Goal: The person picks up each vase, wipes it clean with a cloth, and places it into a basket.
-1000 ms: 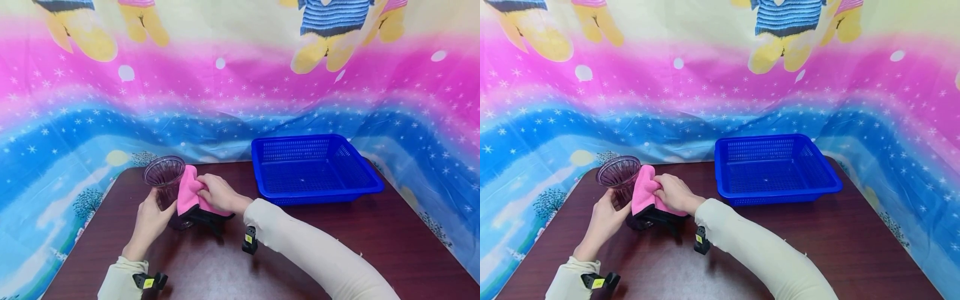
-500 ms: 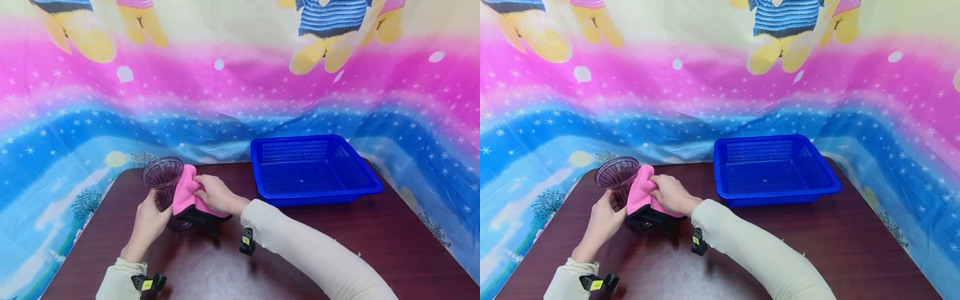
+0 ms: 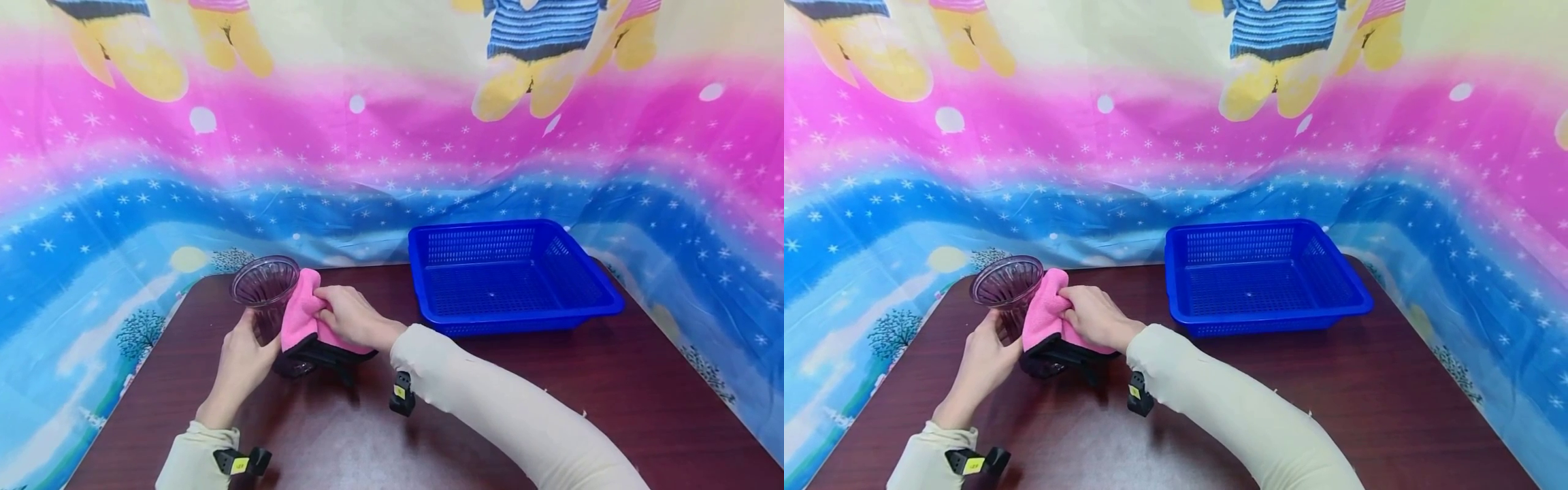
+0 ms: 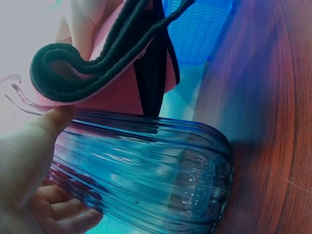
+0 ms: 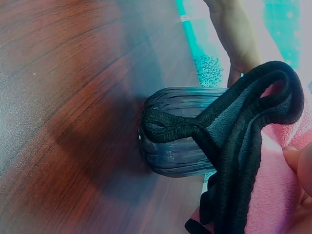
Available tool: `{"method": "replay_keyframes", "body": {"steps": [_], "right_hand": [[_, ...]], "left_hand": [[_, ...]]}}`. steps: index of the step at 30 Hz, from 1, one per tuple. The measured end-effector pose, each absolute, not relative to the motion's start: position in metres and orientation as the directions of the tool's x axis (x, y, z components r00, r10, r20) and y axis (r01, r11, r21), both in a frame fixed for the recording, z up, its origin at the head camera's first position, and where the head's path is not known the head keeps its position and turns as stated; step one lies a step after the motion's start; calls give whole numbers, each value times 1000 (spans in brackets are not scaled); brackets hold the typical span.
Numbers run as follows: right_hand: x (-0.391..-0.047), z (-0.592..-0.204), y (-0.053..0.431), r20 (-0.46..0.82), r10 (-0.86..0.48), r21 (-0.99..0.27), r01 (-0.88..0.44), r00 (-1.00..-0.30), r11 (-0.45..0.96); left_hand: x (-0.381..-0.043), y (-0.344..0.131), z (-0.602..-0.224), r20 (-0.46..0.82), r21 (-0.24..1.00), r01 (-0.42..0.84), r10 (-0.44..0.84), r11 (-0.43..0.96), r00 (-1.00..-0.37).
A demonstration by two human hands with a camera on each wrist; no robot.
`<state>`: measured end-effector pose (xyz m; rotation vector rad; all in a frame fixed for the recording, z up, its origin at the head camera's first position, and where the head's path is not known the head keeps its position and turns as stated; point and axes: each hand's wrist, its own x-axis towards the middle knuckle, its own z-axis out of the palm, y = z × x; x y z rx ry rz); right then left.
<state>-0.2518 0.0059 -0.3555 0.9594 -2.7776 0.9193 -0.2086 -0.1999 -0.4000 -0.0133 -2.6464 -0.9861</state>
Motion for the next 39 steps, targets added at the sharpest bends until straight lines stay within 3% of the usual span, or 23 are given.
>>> {"method": "replay_keyframes", "body": {"steps": [21, 39], "right_hand": [[-252, -358, 3, 246, -545, -466, -591, -801, 658], [-252, -366, 4, 184, -528, -504, -541, -829, 673]], "left_hand": [[-208, -201, -399, 300, 629, 122, -94, 768, -949], [-207, -200, -398, 251, 643, 100, -85, 760, -964]]}}
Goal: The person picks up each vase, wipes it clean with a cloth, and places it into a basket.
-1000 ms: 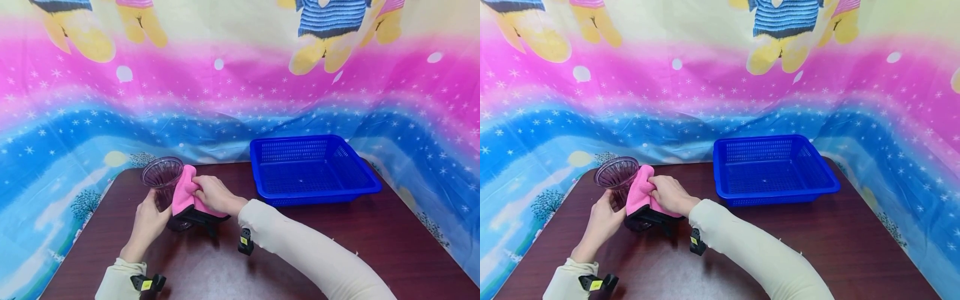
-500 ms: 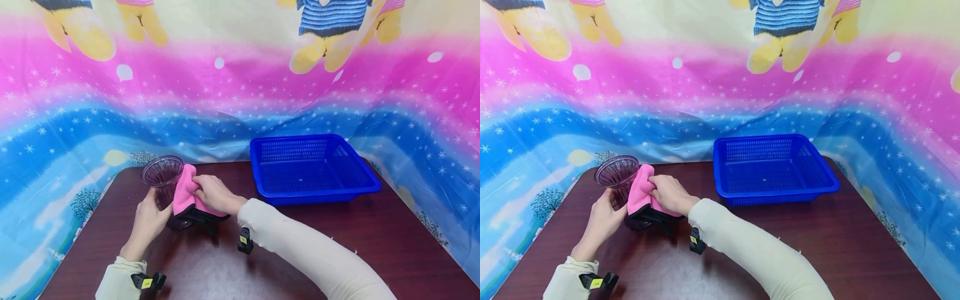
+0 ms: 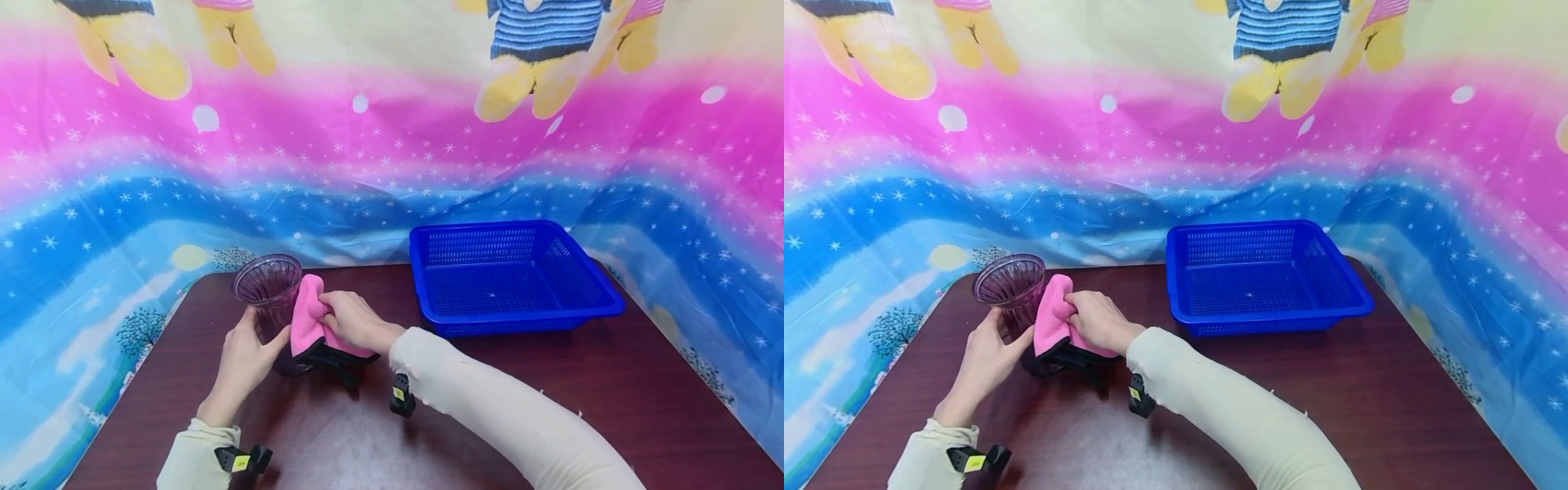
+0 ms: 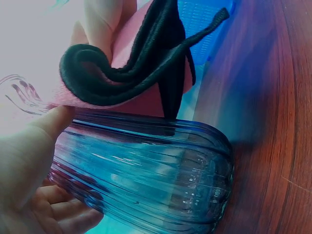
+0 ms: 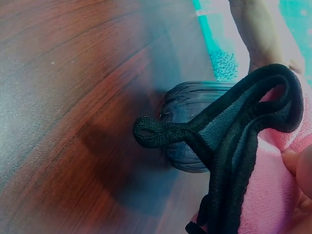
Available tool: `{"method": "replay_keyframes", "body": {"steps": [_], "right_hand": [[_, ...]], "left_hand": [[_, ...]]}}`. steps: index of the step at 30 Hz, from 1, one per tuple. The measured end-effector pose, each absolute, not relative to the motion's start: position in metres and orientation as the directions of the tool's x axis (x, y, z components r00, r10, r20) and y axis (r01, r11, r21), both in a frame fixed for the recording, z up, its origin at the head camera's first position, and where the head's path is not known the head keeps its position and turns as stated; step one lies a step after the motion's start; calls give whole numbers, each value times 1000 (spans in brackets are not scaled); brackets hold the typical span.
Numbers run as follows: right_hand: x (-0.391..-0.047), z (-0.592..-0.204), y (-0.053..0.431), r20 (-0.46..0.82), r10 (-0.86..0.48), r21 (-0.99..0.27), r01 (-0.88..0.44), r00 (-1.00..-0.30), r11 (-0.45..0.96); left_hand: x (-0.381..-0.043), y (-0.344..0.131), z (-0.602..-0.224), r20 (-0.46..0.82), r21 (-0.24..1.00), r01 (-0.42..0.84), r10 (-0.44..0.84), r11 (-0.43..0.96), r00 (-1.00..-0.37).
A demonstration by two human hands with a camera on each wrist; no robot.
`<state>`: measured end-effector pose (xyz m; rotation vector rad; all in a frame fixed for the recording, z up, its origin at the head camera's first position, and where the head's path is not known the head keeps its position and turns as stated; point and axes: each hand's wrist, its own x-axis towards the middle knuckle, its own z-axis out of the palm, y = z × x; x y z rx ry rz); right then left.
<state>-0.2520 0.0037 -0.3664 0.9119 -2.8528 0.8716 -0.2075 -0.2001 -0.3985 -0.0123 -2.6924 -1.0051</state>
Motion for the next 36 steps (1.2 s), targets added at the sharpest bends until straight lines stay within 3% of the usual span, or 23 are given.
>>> {"method": "replay_keyframes", "body": {"steps": [36], "right_hand": [[-252, -399, 7, 125, -520, -466, -512, -845, 721]], "left_hand": [[-207, -200, -401, 286, 651, 117, -100, 750, -953]]}}
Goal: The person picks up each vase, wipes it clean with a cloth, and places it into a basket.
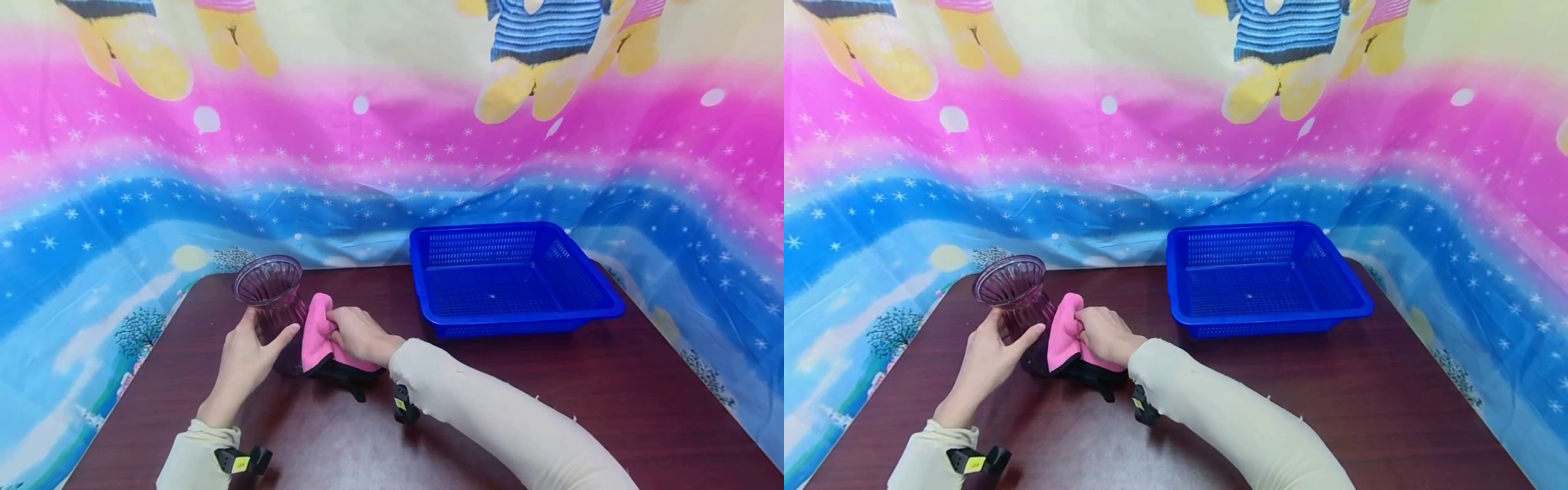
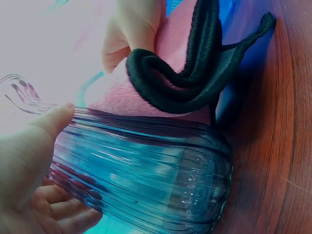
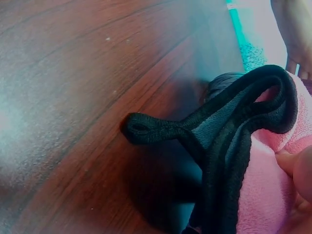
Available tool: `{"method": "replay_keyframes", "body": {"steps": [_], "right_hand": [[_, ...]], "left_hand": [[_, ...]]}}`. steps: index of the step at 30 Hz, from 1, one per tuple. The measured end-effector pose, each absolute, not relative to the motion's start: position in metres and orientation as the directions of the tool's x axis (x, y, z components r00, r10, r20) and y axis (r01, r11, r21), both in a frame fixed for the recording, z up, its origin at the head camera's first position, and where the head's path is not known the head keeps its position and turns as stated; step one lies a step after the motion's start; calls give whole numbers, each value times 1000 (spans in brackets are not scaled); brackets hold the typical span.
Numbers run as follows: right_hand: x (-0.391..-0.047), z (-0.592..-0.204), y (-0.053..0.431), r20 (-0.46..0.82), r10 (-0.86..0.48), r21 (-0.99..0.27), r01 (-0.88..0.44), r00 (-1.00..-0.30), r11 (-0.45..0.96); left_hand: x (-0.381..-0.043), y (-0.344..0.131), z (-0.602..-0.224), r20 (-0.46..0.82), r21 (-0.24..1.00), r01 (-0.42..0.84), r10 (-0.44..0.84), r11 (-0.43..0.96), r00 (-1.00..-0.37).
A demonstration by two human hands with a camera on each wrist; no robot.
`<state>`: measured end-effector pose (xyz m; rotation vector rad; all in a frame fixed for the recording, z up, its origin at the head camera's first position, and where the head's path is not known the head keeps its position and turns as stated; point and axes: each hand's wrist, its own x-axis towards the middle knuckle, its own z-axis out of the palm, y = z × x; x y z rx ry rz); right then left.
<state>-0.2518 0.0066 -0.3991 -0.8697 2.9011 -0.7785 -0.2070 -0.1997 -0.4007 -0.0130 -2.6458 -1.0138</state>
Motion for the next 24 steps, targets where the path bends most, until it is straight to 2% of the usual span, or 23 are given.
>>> {"method": "replay_keyframes", "body": {"steps": [17, 24], "right_hand": [[-247, -411, 8, 83, -501, -407, -488, -862, 772], [-247, -414, 8, 76, -485, -366, -476, -871, 799]], "left_hand": [[-207, -200, -401, 271, 658, 110, -98, 745, -958], [-209, -201, -403, 309, 647, 136, -95, 750, -946]]}}
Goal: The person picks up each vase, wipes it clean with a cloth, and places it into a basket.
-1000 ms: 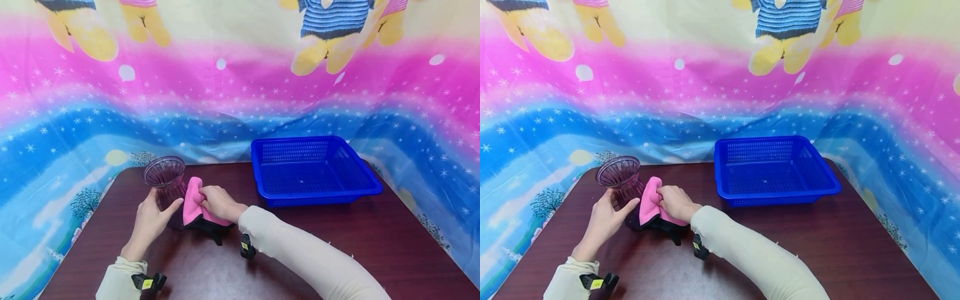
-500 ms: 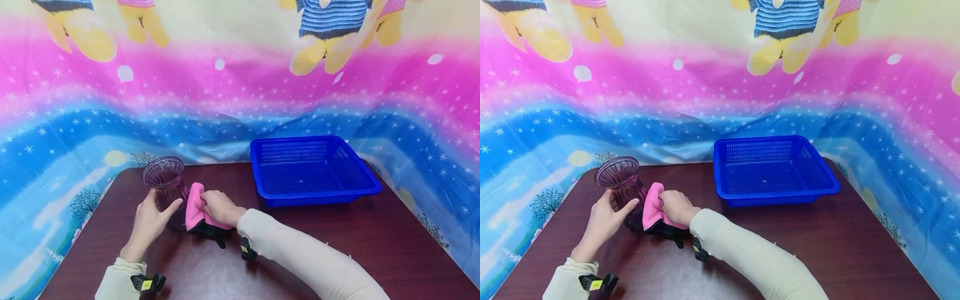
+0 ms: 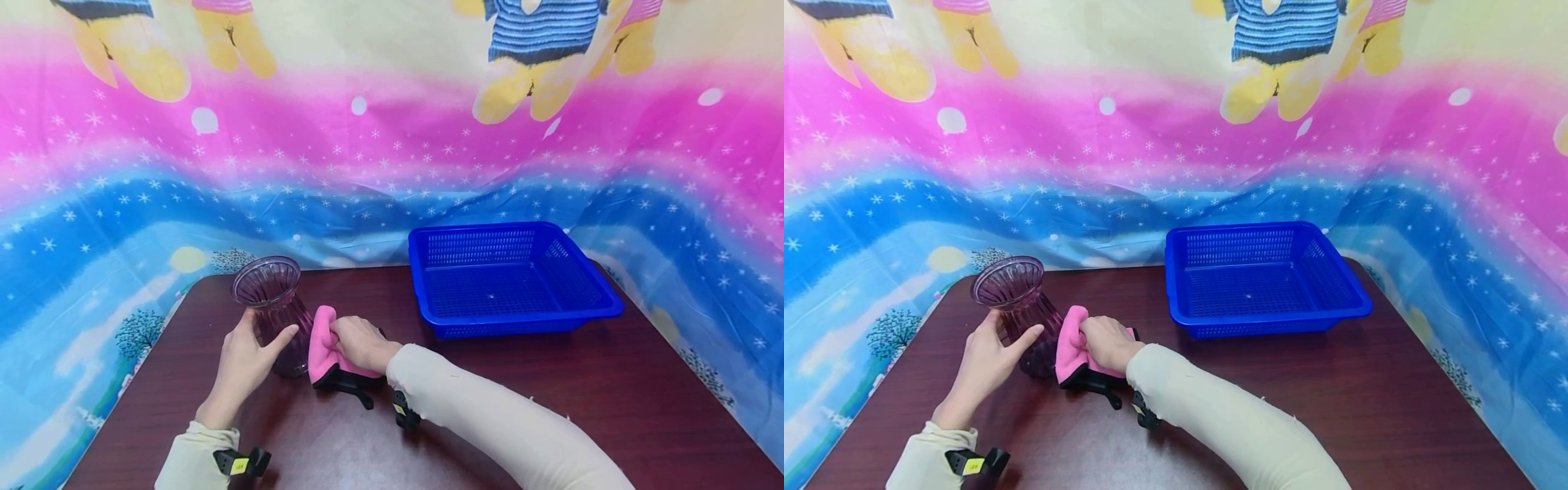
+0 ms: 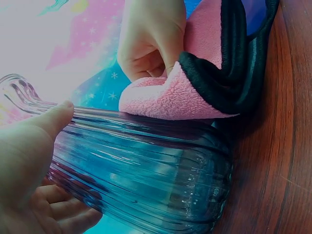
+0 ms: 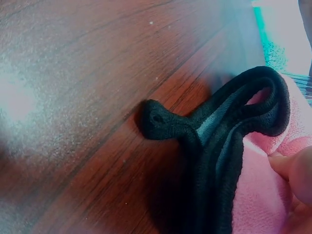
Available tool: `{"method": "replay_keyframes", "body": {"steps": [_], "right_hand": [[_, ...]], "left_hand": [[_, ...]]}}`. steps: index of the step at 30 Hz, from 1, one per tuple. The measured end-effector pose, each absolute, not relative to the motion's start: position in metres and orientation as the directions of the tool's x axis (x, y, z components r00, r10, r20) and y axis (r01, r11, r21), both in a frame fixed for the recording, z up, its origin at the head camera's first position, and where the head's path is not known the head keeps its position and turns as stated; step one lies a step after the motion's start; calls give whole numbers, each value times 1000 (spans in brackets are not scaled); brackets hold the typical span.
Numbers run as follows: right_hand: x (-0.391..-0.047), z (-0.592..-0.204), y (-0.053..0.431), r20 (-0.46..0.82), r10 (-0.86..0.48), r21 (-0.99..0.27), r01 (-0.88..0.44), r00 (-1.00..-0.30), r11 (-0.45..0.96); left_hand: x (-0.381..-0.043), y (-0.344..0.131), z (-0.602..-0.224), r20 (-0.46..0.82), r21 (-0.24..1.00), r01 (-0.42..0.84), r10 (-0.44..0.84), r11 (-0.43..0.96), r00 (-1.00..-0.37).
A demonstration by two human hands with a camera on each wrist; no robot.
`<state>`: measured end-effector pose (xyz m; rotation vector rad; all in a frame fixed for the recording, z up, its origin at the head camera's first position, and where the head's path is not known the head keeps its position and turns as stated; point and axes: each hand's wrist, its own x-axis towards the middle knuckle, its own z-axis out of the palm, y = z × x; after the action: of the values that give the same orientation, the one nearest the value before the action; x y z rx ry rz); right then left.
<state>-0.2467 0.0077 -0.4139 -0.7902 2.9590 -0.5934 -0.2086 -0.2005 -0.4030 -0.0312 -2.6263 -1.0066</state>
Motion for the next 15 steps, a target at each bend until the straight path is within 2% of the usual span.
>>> {"method": "replay_keyframes", "body": {"steps": [7, 15], "right_hand": [[-245, -415, 7, 21, -452, -378, -426, -892, 822], [-244, -417, 7, 11, -472, -396, -438, -881, 807]], "left_hand": [[-208, -200, -403, 312, 649, 139, -94, 748, -946], [-208, -200, -402, 289, 652, 125, -92, 748, -953]]}}
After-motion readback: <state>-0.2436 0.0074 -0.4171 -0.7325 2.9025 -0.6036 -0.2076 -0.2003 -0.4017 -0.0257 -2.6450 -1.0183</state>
